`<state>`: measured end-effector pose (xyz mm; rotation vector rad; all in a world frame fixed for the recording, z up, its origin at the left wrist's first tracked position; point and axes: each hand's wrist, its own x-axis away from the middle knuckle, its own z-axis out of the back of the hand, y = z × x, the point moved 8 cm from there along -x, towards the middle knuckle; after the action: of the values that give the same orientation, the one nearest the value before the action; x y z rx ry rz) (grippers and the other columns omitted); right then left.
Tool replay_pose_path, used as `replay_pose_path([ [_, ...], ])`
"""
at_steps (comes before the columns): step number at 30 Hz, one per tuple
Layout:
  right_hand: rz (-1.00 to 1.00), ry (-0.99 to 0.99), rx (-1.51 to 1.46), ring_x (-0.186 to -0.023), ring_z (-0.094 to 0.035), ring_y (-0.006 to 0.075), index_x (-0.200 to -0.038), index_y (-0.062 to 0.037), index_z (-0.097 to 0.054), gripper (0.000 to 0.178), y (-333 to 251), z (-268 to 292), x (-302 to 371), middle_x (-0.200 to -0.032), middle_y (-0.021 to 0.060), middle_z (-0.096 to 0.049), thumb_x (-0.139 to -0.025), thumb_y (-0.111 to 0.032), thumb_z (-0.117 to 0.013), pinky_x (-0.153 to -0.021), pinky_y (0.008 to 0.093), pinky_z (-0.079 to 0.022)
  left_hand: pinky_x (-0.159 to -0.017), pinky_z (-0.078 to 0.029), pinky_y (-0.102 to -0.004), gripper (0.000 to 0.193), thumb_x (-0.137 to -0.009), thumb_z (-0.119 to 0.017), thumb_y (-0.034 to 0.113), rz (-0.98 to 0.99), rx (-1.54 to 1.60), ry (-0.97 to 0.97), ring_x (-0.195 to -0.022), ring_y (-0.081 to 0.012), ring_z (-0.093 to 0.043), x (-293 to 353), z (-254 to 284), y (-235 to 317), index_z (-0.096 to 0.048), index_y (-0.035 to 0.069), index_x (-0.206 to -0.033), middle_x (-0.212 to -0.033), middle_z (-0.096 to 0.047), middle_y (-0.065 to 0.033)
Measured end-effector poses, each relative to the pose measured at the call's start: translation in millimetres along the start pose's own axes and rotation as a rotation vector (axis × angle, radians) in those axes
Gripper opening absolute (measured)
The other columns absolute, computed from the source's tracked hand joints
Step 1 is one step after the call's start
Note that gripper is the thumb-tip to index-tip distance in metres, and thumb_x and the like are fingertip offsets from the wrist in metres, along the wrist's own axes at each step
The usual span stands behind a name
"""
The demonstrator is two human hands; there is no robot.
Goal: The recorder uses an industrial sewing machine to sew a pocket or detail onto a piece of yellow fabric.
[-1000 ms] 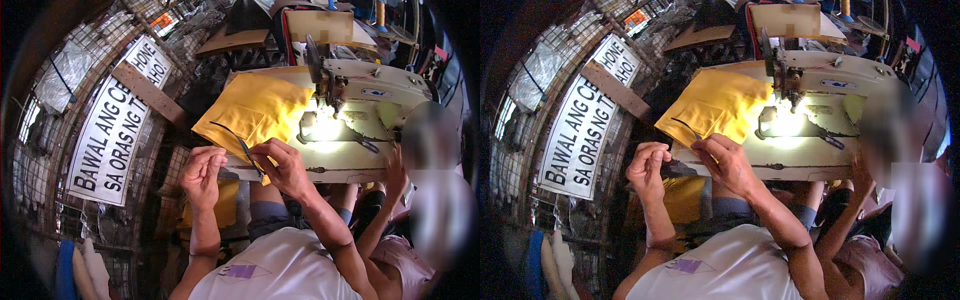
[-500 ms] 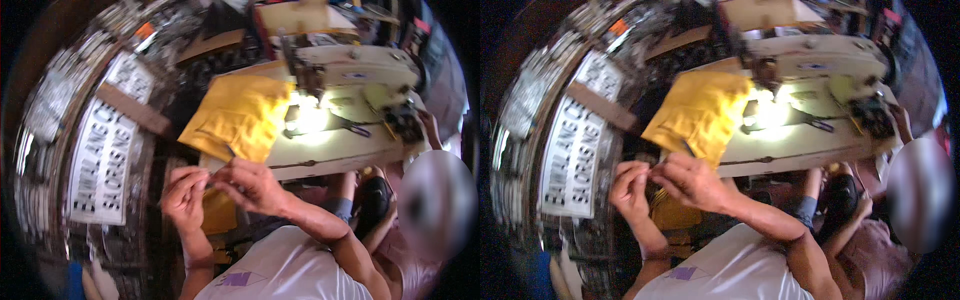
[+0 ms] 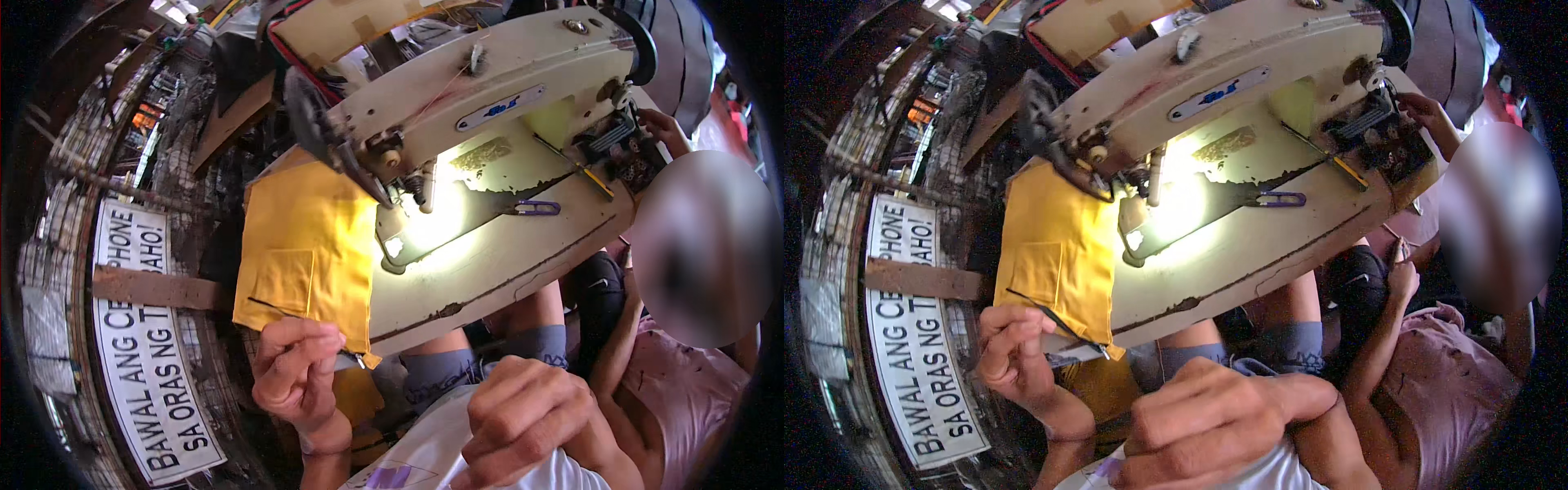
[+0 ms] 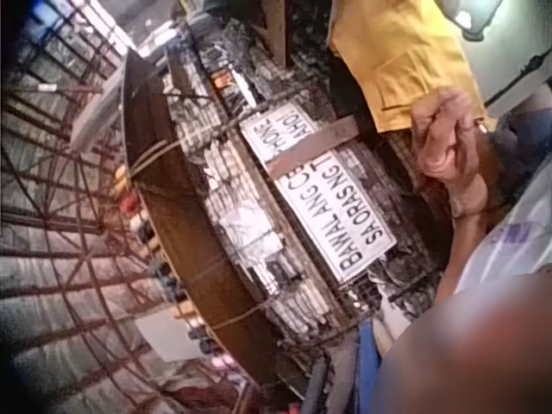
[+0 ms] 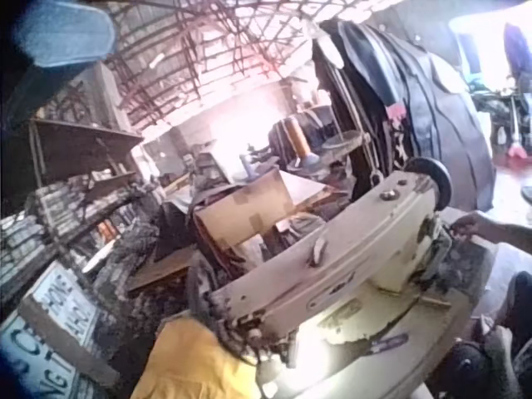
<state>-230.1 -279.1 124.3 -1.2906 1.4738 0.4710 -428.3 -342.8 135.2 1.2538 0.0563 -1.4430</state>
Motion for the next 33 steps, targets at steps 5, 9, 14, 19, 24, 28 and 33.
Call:
replay_pose_path([
  [5,-0.069,0.061,-0.076,-0.055,-0.059,0.0185,-0.087,0.0046,-0.069,0.009,17,43,-4,-0.075,0.0109,-0.065,-0.078,0.003,-0.073,-0.046,0.0290,-0.044,-0.071,-0.049,-0.0275,0.015,-0.087,-0.056,-0.007,0.051,-0.125,-0.119,-0.079,-0.0202,-0.060,-25,-45,-41,-0.066,-0.003,-0.097,-0.097,-0.060,-0.0165],
  [9,-0.150,0.116,-0.102,-0.053,-0.058,0.0179,-0.087,0.0057,-0.069,0.012,43,72,-4,-0.075,0.0118,-0.066,-0.077,0.005,-0.074,-0.046,0.0285,-0.044,-0.076,-0.050,-0.0289,0.015,-0.083,-0.064,-0.006,0.149,-0.150,-0.028,-0.088,-0.0224,-0.063,-33,-63,-69,-0.068,-0.002,-0.097,-0.091,-0.064,-0.0140],
  [14,-0.422,0.223,0.245,-0.053,-0.057,0.0161,-0.088,0.0058,-0.069,0.015,92,108,3,-0.075,0.0114,-0.067,-0.075,0.005,-0.075,-0.046,0.0278,-0.043,-0.076,-0.049,-0.0297,0.012,-0.084,-0.065,-0.004,0.266,-0.180,-0.085,-0.084,-0.0204,-0.062,-35,-83,-97,-0.067,-0.004,-0.096,-0.089,-0.063,-0.0123],
  [19,-0.453,0.303,0.803,-0.049,-0.053,0.0158,-0.091,-0.0002,-0.067,0.021,130,103,10,-0.066,0.0055,-0.054,-0.073,0.003,-0.076,-0.042,0.0283,-0.040,-0.066,-0.050,-0.0276,0.013,-0.092,-0.061,0.000,0.616,0.378,-0.015,-0.073,-0.0161,-0.060,-17,-98,-130,-0.065,-0.005,-0.103,-0.095,-0.063,-0.0118],
  [24,-0.349,0.284,1.104,-0.049,-0.053,0.0122,-0.092,-0.0009,-0.065,0.029,126,95,16,-0.068,0.0036,-0.062,-0.067,0.010,-0.075,-0.042,0.0250,-0.040,-0.062,-0.050,-0.0295,0.016,-0.091,-0.061,-0.002,0.619,0.550,0.031,-0.071,-0.0176,-0.060,-14,-104,-137,-0.066,-0.004,-0.106,-0.096,-0.065,-0.0140],
  [28,-0.317,0.278,1.156,-0.053,-0.060,0.0140,-0.094,-0.0003,-0.065,0.030,123,92,14,-0.071,0.0058,-0.065,-0.068,0.009,-0.074,-0.045,0.0253,-0.045,-0.060,-0.049,-0.0305,0.015,-0.090,-0.063,0.000,0.629,0.647,0.074,-0.070,-0.0179,-0.059,-12,-108,-136,-0.068,-0.005,-0.104,-0.098,-0.066,-0.0139],
  [33,-0.269,0.295,1.116,-0.057,-0.064,0.0155,-0.095,0.0024,-0.063,0.029,125,91,13,-0.075,0.0083,-0.067,-0.068,0.010,-0.074,-0.048,0.0257,-0.049,-0.058,-0.049,-0.0302,0.015,-0.090,-0.064,0.001,0.676,0.707,0.127,-0.071,-0.0174,-0.060,-10,-111,-139,-0.068,-0.004,-0.103,-0.100,-0.067,-0.0124],
])
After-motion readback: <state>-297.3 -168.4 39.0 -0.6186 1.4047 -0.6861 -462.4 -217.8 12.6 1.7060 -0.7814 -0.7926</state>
